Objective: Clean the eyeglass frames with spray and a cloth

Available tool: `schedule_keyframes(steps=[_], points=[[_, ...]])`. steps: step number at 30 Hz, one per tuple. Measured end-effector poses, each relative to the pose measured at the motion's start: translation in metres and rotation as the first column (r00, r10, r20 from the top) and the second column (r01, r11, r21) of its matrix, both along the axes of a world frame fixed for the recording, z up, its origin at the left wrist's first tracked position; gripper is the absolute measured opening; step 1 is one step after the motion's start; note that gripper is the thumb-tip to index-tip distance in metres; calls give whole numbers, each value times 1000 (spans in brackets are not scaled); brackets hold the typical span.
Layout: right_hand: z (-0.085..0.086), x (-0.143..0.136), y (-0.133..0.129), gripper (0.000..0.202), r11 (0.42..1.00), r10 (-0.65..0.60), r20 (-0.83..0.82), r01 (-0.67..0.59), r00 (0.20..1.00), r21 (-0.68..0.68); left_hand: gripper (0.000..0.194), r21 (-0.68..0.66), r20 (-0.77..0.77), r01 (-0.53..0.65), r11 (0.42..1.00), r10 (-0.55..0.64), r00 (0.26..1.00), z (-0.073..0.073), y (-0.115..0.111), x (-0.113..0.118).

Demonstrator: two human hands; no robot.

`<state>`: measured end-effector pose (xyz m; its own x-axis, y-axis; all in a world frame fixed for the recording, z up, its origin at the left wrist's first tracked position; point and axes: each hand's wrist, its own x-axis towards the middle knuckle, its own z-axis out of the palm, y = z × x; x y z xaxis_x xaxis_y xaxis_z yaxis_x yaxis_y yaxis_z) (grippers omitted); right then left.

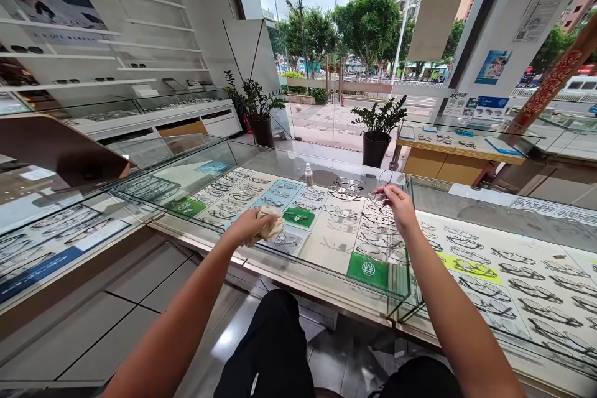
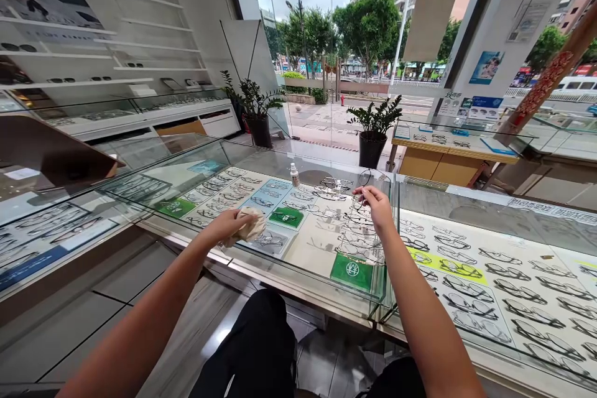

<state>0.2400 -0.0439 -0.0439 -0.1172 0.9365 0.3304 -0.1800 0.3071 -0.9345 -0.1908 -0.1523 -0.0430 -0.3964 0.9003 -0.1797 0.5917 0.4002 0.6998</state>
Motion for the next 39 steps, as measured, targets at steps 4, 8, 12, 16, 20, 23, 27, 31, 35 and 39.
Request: schedule_keyframes(steps=[4, 8, 12, 16, 20, 23, 27, 31, 35, 39], points=[[0, 0, 0, 26, 1000, -1, 12, 1, 1000, 4, 47, 47, 87, 29, 998, -33, 996, 4, -11, -4], [0, 0, -1, 25, 1000, 8, 4, -8, 1000, 8, 51, 232, 241, 54, 971, -111, 964, 22, -19, 6], [1, 0, 0, 24, 1000, 3, -11, -3, 1000, 0, 54, 391, 303, 120, 913, -251, 919, 53, -18, 33], [3, 1, 0, 27, 1000, -4, -3, 4, 1000, -7, 53, 466, 271, 185, 865, -339, 901, 82, -4, 72], [6, 1, 0, 29, 1000, 9, -16, -9, 1000, -4, 37, 609, 22, 260, 749, -343, 939, 97, 24, 110], [8, 1, 0, 28, 999, 40, -37, -40, 999, -9, 26, 721, -182, 332, 609, -296, 938, 102, 54, 133], [11, 1, -1, 27, 995, 103, -64, -102, 993, 13, 24, 743, -214, 421, 520, -412, 886, 98, 94, 163], [11, 0, -1, 27, 987, 160, -45, -159, 986, 27, 21, 739, -260, 541, 402, -570, 779, 86, 119, 193], [12, -3, -3, 28, 983, 181, -17, -180, 983, 44, 20, 745, -267, 578, 331, -647, 714, 73, 127, 218], [16, -7, -8, 34, 976, 211, 37, -213, 977, 53, 19, 801, -235, 515, 305, -631, 740, 58, 128, 230]])
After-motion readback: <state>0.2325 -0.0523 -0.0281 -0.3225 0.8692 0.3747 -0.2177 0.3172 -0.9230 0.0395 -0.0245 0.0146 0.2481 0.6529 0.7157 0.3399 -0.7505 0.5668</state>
